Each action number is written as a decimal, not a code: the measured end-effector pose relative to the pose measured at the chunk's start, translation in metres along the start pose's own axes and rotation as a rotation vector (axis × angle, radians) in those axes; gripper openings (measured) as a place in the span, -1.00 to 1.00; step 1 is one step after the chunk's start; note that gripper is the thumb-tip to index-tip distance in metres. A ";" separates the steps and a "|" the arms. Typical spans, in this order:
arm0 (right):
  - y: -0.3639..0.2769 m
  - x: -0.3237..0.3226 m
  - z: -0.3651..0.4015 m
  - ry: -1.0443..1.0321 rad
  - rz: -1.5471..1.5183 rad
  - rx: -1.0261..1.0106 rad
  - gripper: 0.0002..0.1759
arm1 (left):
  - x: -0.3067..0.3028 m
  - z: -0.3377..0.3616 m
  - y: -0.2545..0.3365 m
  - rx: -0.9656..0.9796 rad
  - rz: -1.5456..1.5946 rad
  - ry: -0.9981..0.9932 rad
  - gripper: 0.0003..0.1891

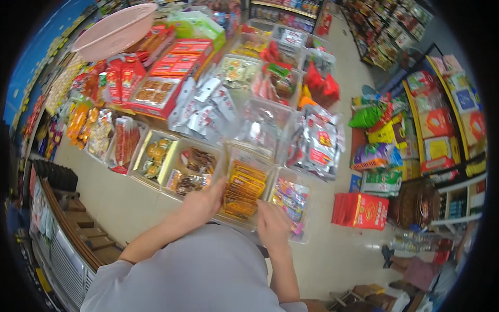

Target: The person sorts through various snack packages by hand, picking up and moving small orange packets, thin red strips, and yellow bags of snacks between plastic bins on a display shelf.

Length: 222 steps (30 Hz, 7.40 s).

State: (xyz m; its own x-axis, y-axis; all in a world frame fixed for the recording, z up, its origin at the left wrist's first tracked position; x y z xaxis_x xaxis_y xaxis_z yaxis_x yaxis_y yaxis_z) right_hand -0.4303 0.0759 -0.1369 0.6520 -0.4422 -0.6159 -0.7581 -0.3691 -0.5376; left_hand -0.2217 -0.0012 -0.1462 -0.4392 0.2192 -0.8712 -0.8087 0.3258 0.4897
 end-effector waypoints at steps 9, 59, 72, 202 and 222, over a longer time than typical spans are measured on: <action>-0.005 0.012 -0.005 0.002 0.001 -0.108 -0.79 | -0.004 0.004 -0.001 -0.106 0.020 -0.073 -0.38; 0.020 0.035 -0.007 -0.264 0.186 0.037 -0.51 | -0.030 -0.066 -0.015 0.251 0.284 -0.554 -0.28; -0.021 0.025 -0.013 -0.203 0.059 -0.074 -0.73 | -0.024 -0.060 -0.018 0.175 0.420 -0.622 -0.43; 0.013 -0.123 0.111 0.580 -0.871 0.881 -0.72 | 0.041 -0.022 0.004 0.272 0.009 0.096 -0.52; 0.038 -0.092 0.082 -0.045 -0.951 0.823 -0.69 | 0.029 0.001 0.022 0.061 0.064 0.045 -0.44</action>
State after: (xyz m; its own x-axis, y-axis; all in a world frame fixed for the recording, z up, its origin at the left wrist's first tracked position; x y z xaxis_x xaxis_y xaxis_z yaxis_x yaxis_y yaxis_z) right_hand -0.5183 0.1695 -0.1476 0.9477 -0.2474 0.2016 0.2317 0.0991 -0.9677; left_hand -0.2522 0.0130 -0.1607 -0.5075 0.2004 -0.8380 -0.7538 0.3678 0.5445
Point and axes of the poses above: each hand's wrist, its own z-axis away from the middle knuckle, its own x-axis out of the palm, y = z × x, the point moved 2 cm from there along -z, towards the middle knuckle, and after that the axes turned 8 degrees about -x, right-handed, at the moved point
